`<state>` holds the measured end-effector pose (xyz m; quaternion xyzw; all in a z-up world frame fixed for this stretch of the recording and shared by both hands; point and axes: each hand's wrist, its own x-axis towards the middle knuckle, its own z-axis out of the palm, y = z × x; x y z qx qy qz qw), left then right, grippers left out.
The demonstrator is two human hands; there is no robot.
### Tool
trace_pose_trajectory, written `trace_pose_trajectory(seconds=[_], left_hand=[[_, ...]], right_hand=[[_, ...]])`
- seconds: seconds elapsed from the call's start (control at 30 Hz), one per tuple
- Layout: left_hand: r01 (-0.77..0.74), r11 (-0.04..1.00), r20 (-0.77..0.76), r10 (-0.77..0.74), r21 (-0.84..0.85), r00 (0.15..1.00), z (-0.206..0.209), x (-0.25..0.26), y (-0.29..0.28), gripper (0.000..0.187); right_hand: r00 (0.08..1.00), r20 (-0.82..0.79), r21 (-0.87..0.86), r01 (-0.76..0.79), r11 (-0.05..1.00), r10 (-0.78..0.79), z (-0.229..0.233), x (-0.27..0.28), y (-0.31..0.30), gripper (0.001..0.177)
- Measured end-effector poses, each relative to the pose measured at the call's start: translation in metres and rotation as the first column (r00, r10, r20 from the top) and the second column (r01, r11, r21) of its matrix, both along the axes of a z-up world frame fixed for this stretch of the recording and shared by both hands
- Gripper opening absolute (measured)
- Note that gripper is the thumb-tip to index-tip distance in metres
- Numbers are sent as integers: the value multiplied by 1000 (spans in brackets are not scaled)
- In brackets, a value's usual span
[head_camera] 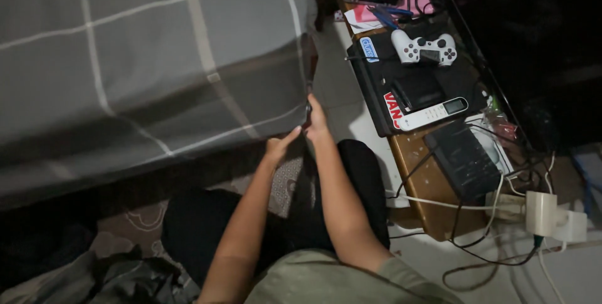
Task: The recorder organizes the bedding, including pillows and blankets, and adjusts the fitted sheet on a single bed.
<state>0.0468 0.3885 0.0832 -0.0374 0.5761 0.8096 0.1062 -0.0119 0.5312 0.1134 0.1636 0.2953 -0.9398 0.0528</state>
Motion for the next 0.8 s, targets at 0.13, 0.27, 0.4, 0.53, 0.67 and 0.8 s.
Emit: trace_pose_trajectory(seconds=[0.13, 0.27, 0.4, 0.53, 0.67, 0.8], left_hand=[[116, 986, 27, -114, -123, 993, 24, -1, 1, 64], [30, 956, -19, -37, -290, 999, 30, -8, 7, 60], [-5, 958, 47, 19, -288, 999, 29, -10, 8, 60], [-81, 933, 16, 92, -350, 996, 3, -13, 13, 57], [-212, 836, -137, 165, -505, 977, -33, -19, 10, 54], [-328, 787, -344, 158, -522, 926, -57, -23, 6, 52]], right_hand=[[995, 2, 194, 98, 976, -100, 2, 0, 2, 46], [977, 22, 449, 181, 875, -213, -1, -3, 1, 51], [980, 32, 236, 181, 955, -194, -51, -22, 2, 49], [990, 104, 12, 94, 995, -95, -105, -36, -1, 50], [987, 146, -48, 78, 996, -70, -121, -38, -18, 56], [998, 35, -120, 59, 991, -55, -128, -37, -28, 56]])
